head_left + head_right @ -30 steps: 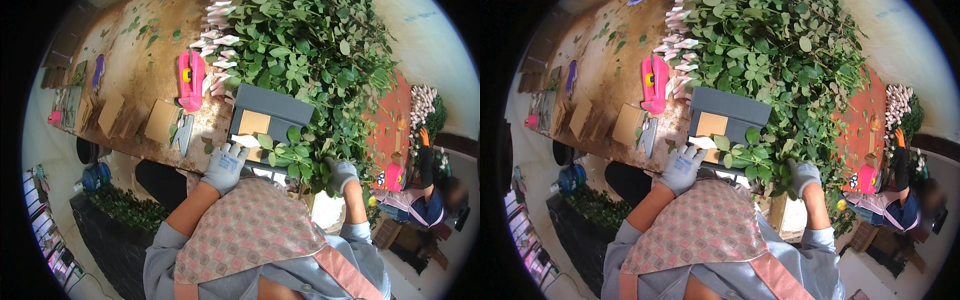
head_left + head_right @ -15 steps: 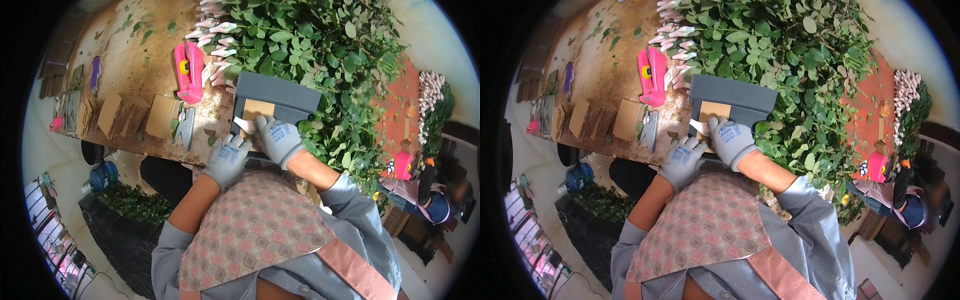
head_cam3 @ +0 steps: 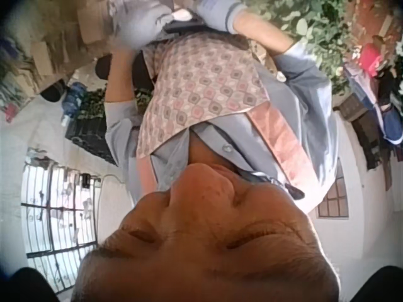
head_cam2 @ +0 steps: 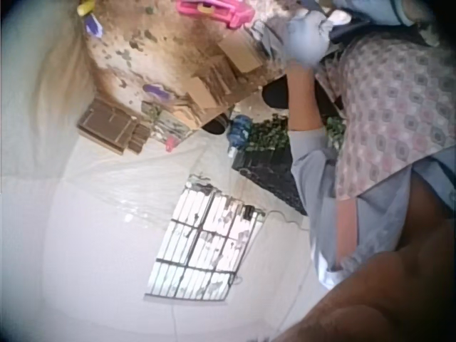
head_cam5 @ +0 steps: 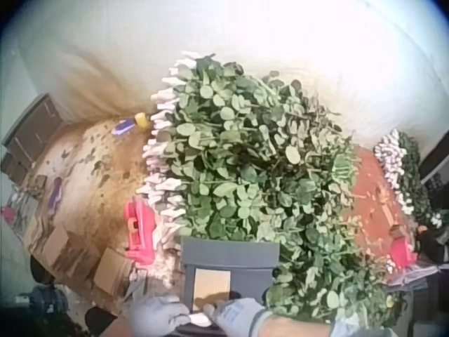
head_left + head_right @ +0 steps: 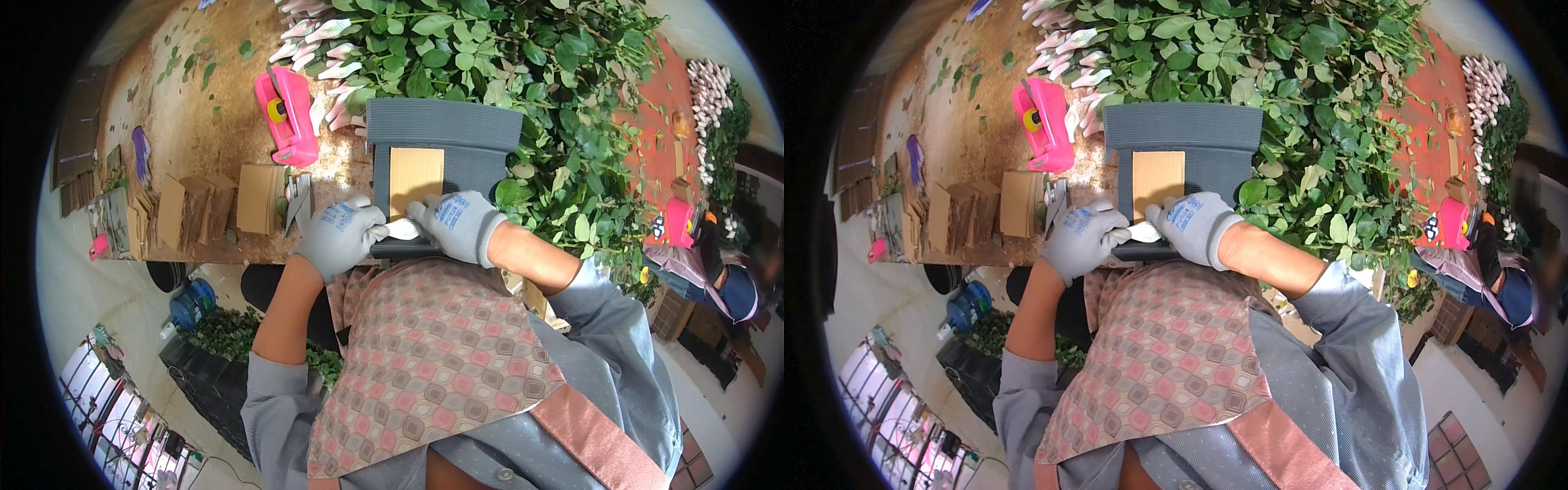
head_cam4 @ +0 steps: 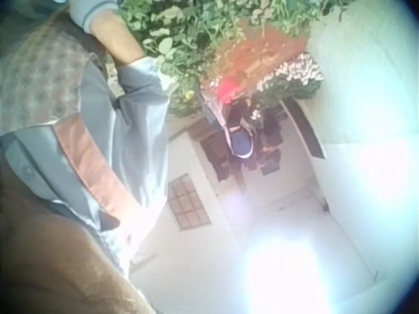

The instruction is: The person arranges white flower buds and green leaves into a gray plastic tray, then wraps the bundle with cardboard and a plastic sleeve. The person places the finished bundle into a white basket and continues arranging more flowers.

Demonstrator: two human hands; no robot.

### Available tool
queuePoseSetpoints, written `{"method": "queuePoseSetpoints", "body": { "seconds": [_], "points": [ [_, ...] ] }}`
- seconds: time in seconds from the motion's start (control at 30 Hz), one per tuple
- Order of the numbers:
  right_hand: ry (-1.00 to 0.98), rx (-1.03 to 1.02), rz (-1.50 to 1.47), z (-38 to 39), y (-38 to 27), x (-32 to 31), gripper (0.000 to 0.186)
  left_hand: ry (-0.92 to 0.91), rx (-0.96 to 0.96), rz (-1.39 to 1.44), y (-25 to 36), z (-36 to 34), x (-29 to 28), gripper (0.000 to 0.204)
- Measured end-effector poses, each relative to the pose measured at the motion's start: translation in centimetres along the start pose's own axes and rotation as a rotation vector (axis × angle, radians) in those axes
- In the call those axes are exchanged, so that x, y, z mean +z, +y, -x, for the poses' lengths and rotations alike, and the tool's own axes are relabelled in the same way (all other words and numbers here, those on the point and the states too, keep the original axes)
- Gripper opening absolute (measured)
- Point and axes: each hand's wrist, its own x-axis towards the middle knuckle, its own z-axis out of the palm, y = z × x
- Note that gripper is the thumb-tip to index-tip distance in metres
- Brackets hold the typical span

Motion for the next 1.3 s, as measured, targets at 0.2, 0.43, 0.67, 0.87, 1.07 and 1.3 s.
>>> {"method": "queuePoseSetpoints", "body": {
  "seconds": [0.2,0.43,0.67,0.87,1.07,1.3],
  "points": [
    [0.014,-0.007,0.002,-0.4,-0.2,0.3,0.025,0.060,0.135,-0.272,-0.7,1.3,-1.0,0.010],
    [-0.056,-0.028,0.151,0.3,-1.6,-0.6,0.028,0.257,-0.093,-0.526,-1.2,6.2,-5.3,0.021],
    [0.006,-0.053,0.097,-0.3,-1.1,-0.1,0.026,0.248,0.214,-0.471,5.0,2.6,4.7,0.031],
    [-0.084,-0.134,0.140,-0.1,0.7,-1.7,0.033,0.430,0.246,-0.376,4.9,1.6,5.8,0.025],
    [0.702,-0.042,0.031,-3.0,6.0,-11.1,0.020,0.420,0.229,-0.375,4.6,1.8,6.4,0.026],
    [0.646,0.374,0.146,-8.7,15.3,-17.2,0.033,0.457,0.229,-0.402,5.0,1.3,6.0,0.031]
  ]
}}
